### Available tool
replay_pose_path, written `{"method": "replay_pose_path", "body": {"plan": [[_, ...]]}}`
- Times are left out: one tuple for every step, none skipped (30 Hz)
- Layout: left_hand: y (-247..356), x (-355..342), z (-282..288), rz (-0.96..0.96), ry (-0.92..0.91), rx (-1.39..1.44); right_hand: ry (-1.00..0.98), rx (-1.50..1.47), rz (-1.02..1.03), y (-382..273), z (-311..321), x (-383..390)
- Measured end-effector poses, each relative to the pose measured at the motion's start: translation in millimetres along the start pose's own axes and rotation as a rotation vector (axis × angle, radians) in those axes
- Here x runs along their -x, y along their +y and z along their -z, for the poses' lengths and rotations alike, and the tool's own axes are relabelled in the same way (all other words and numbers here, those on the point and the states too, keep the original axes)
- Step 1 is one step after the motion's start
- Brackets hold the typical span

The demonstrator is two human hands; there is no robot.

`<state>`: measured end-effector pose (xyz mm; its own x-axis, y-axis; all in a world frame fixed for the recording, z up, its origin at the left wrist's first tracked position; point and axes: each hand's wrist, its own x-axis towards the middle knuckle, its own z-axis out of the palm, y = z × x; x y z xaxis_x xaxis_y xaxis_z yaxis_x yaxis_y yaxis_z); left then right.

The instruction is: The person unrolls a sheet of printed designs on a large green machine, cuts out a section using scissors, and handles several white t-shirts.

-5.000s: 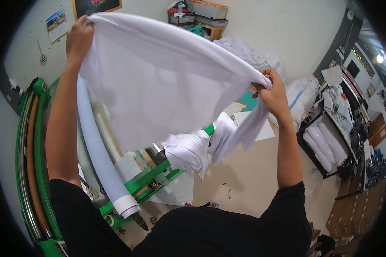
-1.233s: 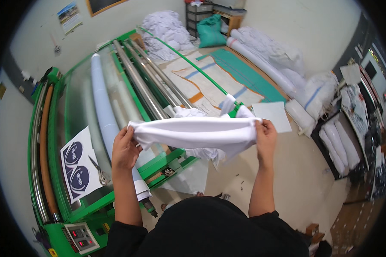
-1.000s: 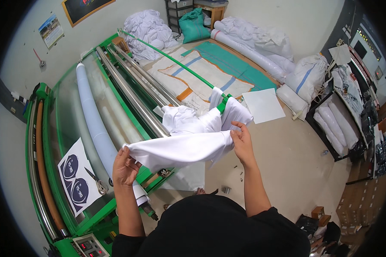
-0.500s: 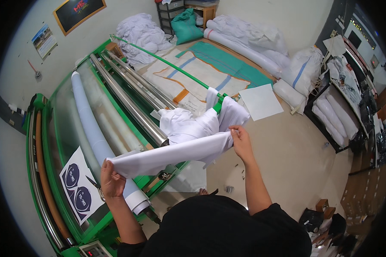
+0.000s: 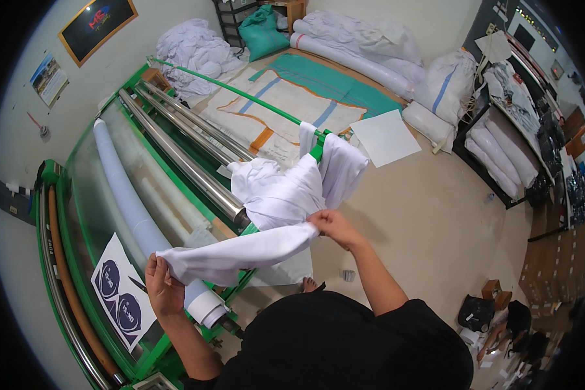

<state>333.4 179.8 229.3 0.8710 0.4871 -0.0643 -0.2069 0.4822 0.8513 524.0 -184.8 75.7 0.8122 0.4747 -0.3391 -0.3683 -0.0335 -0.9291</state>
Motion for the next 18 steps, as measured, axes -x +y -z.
{"method": "replay_pose_path", "body": {"plan": [[0, 1, 3, -0.002, -0.031, 0.008, -0.052, 0.138, 0.009, 4, -7, 2], [1, 1, 9, -0.004, -0.061, 0.016, -0.046, 0.276, 0.006, 1, -16, 6], [1, 2, 13, -0.006, -0.092, 0.024, -0.008, 0.312, 0.057, 9, -20, 5], [3, 5, 11, -0.021, -0.12, 0.035, 0.034, 0.347, 0.109, 20, -22, 3], [7, 8, 7, -0.036, -0.148, 0.045, 0.075, 0.381, 0.16, 29, -23, -1], [10, 11, 4, -0.05, -0.177, 0.056, 0.12, 0.412, 0.146, 37, -21, -5], [11, 15, 4, -0.061, -0.169, 0.055, 0.164, 0.443, 0.131, 43, -19, -10], [11, 19, 4, -0.069, -0.162, 0.053, 0.209, 0.473, 0.114, 51, -16, -13], [11, 22, 3, -0.077, -0.156, 0.051, 0.19, 0.513, 0.12, 61, -11, -18], [13, 25, 1, -0.059, -0.153, 0.042, 0.17, 0.554, 0.125, 68, -7, -22], [13, 27, 0, -0.049, -0.149, 0.049, 0.15, 0.595, 0.13, 75, -3, -23], [12, 29, -2, -0.039, -0.145, 0.055, 0.139, 0.483, 0.058, 82, 1, -24], [12, 31, -2, -0.031, -0.135, 0.06, 0.121, 0.372, -0.012, 81, 0, -23], [10, 33, 1, -0.017, -0.139, 0.073, 0.104, 0.26, -0.082, 80, 0, -23], [7, 33, 4, -0.001, -0.144, 0.086, 0.094, -0.022, -0.146, 79, 0, -22], [6, 34, 4, 0.012, -0.146, 0.1, 0.079, -0.303, -0.208, 74, -2, -20], [5, 35, 4, 0.03, -0.136, 0.104, 0.064, -0.584, -0.268, 69, -3, -18], [3, 36, 1, 0.048, -0.125, 0.108, 0.075, -0.6, -0.266, 64, -4, -16]]}}
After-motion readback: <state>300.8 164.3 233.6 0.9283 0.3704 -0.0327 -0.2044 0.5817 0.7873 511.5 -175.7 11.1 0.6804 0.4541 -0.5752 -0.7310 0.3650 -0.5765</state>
